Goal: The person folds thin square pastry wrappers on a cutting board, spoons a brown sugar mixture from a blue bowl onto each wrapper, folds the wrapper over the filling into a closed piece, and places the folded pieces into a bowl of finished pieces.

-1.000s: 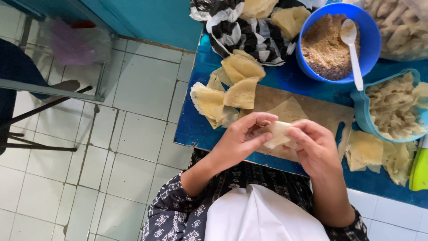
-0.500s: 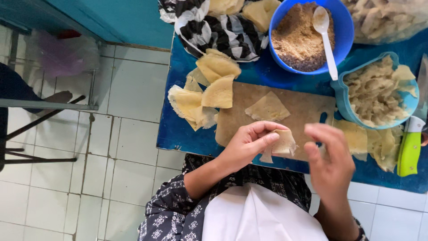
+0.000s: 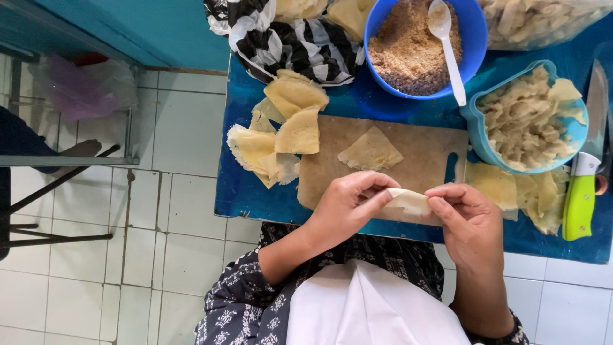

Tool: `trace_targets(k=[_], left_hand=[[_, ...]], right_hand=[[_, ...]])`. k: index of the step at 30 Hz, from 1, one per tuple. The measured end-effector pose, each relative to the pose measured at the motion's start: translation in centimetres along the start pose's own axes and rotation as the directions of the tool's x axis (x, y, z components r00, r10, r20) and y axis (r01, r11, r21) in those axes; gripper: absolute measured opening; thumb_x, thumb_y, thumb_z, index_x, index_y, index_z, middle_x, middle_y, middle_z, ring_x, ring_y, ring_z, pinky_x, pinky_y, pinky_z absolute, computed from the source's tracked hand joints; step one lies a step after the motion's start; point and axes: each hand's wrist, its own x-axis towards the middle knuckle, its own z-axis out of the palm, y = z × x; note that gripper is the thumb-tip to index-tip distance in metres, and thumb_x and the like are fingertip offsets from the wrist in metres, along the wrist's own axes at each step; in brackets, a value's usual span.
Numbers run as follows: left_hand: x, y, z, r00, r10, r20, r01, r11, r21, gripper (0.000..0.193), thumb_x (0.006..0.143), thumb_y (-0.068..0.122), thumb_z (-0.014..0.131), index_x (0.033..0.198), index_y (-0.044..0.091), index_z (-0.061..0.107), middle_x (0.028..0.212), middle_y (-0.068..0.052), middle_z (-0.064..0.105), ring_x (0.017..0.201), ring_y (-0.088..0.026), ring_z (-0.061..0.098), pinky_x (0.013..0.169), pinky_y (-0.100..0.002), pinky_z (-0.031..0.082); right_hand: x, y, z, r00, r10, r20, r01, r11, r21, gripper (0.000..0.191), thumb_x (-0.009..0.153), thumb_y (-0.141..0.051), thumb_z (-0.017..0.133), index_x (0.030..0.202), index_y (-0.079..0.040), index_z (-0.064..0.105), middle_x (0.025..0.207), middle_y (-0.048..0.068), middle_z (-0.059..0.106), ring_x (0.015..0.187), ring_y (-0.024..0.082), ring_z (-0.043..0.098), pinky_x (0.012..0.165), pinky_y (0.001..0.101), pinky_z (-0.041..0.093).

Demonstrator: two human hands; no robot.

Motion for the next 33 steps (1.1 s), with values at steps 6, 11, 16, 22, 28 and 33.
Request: trace_targets(k=[6,11,16,22,28,33], left_hand=[[0.1,0.6,0.8,0.993,0.117,0.017,-0.118,0.984,0.137,0.015,0.102,0.013,0.066,0.113,0.003,0.070,0.097,-0.008,0.071,0.082,-0.015,0.071,0.075,-0.028,0.058],[-0.4,0.5,1.0,0.963,0.269,-0.023,-0.255,0.935,0.245,0.018,0.102,0.012,0.067,0.119,0.006,0.066,0.102,-0.009,0.070,0.091,-0.021,0.072,0.081,-0.033,0.059],[-1.2,0.6,-3.5,0.757,0.582,-0.297,-0.189,0.631,0.753,0.026,0.097,0.010,0.072,0.122,0.012,0.066,0.110,-0.008,0.067,0.102,-0.029,0.067,0.088,-0.040,0.055],[-0.7,0.4,-9.3,0.753,0.571,-0.326,0.030,0.466,0.884,0.031,0.083,0.022,0.078,0.109,0.009,0.069,0.110,-0.010,0.067,0.101,-0.032,0.065,0.085,-0.043,0.051],[-0.5,0.6,-9.8,0.723,0.496,-0.481,-0.118,0.775,0.621,0.013,0.100,0.016,0.074,0.109,0.006,0.071,0.102,-0.004,0.070,0.089,-0.019,0.067,0.077,-0.031,0.054],[-2.1,-0.2,-8.6,0.905,0.050,-0.423,-0.159,0.961,-0.228,0.018,0.105,0.013,0.068,0.117,0.000,0.069,0.092,0.003,0.064,0.079,-0.001,0.054,0.066,-0.018,0.042]], right_hand=[[-0.4,0.0,-0.1,0.999,0.033,0.024,-0.029,0.989,-0.146,0.024,0.092,0.003,0.069,0.116,0.005,0.069,0.102,0.007,0.071,0.089,0.011,0.067,0.082,0.0229,0.052],[0.0,-0.7,-1.1,0.987,-0.158,-0.021,0.117,0.809,-0.576,0.009,0.103,0.000,0.071,0.111,0.003,0.070,0.095,0.002,0.068,0.085,0.006,0.061,0.077,0.0196,0.047],[-0.3,-3.7,-1.5,0.821,-0.535,0.198,0.192,-0.067,-0.979,0.020,0.103,0.002,0.075,0.122,0.000,0.068,0.108,0.013,0.060,0.094,0.023,0.060,0.089,0.0307,0.051],[0.0,-4.7,3.5,0.809,-0.543,0.227,0.340,0.117,-0.933,0.034,0.099,0.005,0.073,0.133,-0.001,0.069,0.119,0.015,0.059,0.090,0.022,0.058,0.086,0.0338,0.048],[2.0,-5.3,11.3,0.829,-0.451,0.332,0.514,0.378,-0.770,0.025,0.100,0.003,0.073,0.123,-0.006,0.072,0.117,0.011,0.066,0.084,0.016,0.064,0.076,0.0261,0.054],[3.4,-4.5,15.8,0.692,-0.480,0.539,0.721,0.432,-0.541,0.031,0.088,0.000,0.074,0.117,-0.001,0.066,0.116,0.017,0.064,0.102,0.030,0.065,0.089,0.0361,0.054]])
